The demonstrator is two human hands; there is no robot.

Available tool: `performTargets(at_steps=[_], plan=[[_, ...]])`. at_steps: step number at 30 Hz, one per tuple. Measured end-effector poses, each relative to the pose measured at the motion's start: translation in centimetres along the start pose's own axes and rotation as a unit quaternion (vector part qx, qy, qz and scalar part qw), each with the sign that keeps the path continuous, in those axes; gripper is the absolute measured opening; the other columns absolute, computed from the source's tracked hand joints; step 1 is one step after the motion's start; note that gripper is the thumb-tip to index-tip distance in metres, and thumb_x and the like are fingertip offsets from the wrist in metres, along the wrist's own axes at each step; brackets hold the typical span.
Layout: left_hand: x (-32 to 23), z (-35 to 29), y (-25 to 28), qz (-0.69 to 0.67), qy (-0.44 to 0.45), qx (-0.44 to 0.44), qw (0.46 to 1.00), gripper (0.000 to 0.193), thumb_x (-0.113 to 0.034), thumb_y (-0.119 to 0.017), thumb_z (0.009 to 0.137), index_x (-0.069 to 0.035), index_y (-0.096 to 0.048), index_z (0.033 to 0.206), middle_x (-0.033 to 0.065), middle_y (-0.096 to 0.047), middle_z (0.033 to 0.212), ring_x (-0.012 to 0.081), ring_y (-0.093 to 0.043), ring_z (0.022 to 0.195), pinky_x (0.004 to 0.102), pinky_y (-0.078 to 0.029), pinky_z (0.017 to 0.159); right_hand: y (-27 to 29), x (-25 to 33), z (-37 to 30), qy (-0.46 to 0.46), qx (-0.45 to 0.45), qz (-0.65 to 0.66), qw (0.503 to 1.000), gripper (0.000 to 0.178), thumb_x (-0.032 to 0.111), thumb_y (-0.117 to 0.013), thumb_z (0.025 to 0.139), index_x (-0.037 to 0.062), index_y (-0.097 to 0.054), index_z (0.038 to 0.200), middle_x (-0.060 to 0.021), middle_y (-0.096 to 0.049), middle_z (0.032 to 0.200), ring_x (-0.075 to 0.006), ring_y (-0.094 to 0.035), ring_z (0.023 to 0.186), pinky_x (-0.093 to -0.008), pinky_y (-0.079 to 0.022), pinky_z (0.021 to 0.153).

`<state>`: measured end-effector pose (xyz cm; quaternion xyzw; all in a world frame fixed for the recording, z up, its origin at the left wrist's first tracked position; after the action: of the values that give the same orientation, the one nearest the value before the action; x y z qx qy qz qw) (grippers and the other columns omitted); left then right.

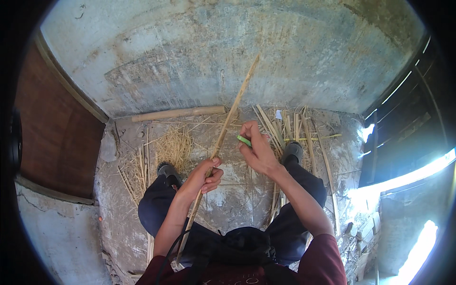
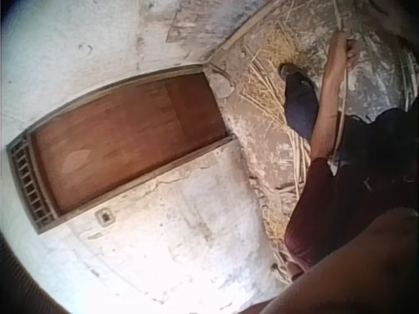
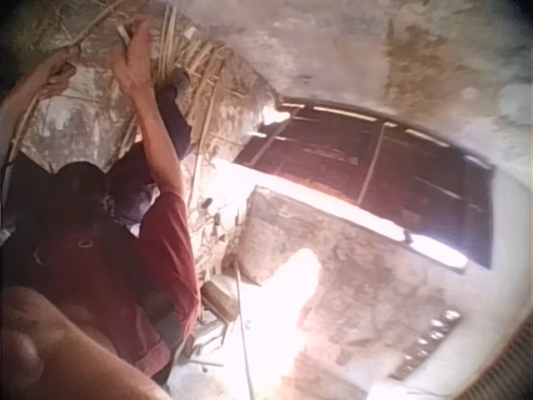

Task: The person shaves and thins bamboo strips with a small knife while sitting on the workshop floor.

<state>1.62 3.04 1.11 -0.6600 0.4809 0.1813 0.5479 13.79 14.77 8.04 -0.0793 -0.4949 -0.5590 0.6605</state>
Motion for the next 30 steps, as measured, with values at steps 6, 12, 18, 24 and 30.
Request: performTargets(at_steps=[6, 12, 18, 24, 30], plan=[[-0.7, 0.0, 1.5, 0.110, -0.052, -0.104, 0.987, 0.023, -0.033, -0.047, 0.112, -0.010, -0.044, 0.108, -0.0070, -0.032, 0.058, 0.0046, -0.029, 0.039, 0.0243, -0.024, 0.038, -0.2, 2.1, -1.5, 0.071, 0.010, -0.015, 0.997, 0.030, 0.000, -0.060, 0.096, 0.0041, -0.044, 0.121, -0.0118, -0.059, 0.079, -0.0259, -0.059, 0.059, -0.0403, -0.044, 0.058], [-0.9, -0.1, 1.2, 0.120, -0.047, -0.094, 0.987, 0.022, -0.030, -0.046, 0.111, -0.008, -0.045, 0.114, -0.0062, -0.034, 0.059, 0.0047, -0.030, 0.041, 0.0245, -0.026, 0.037, -2.5, -0.3, -0.7, -0.028, 0.094, -0.084, 0.992, 0.030, 0.006, -0.062, 0.098, 0.0037, -0.048, 0.124, -0.0203, -0.066, 0.081, -0.0408, -0.068, 0.067, -0.0475, -0.051, 0.064], [-0.9, -0.1, 1.6, 0.171, -0.102, -0.112, 0.974, 0.018, -0.026, -0.048, 0.111, -0.008, -0.048, 0.108, -0.0048, -0.039, 0.064, 0.0050, -0.034, 0.044, 0.0245, -0.027, 0.039, -2.8, 1.5, -0.6, 0.029, 0.092, -0.132, 0.987, 0.020, 0.006, -0.062, 0.094, 0.0018, -0.057, 0.113, -0.0183, -0.067, 0.082, -0.0415, -0.070, 0.075, -0.0493, -0.053, 0.069], [-1.0, 0.3, 3.3, 0.260, -0.134, -0.162, 0.942, 0.025, -0.027, -0.052, 0.111, -0.005, -0.052, 0.098, -0.0007, -0.048, 0.070, 0.0099, -0.043, 0.063, 0.0309, -0.037, 0.058, -1.3, 1.8, -1.2, 0.045, 0.036, -0.110, 0.992, 0.019, 0.008, -0.062, 0.093, 0.0020, -0.062, 0.111, -0.0222, -0.069, 0.086, -0.0427, -0.070, 0.077, -0.0511, -0.054, 0.069], [-0.6, 0.2, 2.8, 0.246, -0.142, -0.146, 0.948, 0.019, -0.027, -0.051, 0.112, -0.010, -0.049, 0.104, -0.0044, -0.042, 0.067, 0.0053, -0.036, 0.049, 0.0249, -0.029, 0.044, -3.4, -0.8, -0.6, -0.038, 0.149, -0.150, 0.977, 0.019, 0.008, -0.064, 0.091, 0.0019, -0.062, 0.109, -0.0219, -0.070, 0.081, -0.0437, -0.070, 0.075, -0.0526, -0.054, 0.068]])
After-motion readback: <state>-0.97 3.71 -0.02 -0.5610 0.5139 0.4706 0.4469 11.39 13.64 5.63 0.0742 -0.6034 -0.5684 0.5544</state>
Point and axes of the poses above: each hand's wrist, its own z-axis towards the middle knuckle, its own y-axis out of the back of the hand, x = y × z, the point moved 9 cm from there along z, towards the middle knuckle
